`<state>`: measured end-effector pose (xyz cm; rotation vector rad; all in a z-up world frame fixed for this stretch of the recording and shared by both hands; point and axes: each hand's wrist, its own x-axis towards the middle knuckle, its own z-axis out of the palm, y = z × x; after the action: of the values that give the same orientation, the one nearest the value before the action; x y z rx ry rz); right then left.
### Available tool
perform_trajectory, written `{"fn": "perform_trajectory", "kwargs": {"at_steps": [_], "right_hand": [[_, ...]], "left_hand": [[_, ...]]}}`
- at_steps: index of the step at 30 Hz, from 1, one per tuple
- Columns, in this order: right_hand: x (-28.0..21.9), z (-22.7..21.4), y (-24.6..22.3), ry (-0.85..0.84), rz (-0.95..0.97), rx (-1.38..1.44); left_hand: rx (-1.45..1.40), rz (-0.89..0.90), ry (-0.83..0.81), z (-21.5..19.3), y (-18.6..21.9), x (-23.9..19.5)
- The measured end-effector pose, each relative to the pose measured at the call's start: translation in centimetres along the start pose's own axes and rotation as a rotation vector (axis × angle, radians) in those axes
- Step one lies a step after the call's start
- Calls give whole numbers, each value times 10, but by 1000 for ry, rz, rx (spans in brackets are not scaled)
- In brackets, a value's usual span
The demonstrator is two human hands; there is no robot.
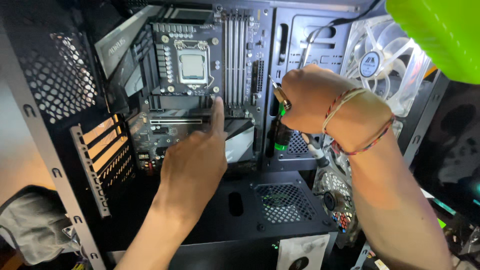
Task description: The person uses a screwdriver to tighten screws on the motherboard inside a computer case. They then handle a small white connector and a green plastic object, moving them around the workspace.
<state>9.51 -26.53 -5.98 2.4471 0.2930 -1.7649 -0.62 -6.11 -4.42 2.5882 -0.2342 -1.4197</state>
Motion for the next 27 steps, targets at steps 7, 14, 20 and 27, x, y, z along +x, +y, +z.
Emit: {"fn": "perform_trajectory", "kwargs": {"at_steps": [7, 14, 20, 27], "right_hand": [[10, 11, 4, 100, -21, 20], [12, 12, 5, 148, -97, 1], [10, 8, 2, 138, -85, -15], [-6, -9, -14, 29, 8, 16]], "left_hand": [[-97, 33, 92, -1, -6, 4], [-16, 11, 120, 0, -6, 8], [-32, -64, -10, 9, -5, 9], [59, -99, 161, 36, -4, 13]]}}
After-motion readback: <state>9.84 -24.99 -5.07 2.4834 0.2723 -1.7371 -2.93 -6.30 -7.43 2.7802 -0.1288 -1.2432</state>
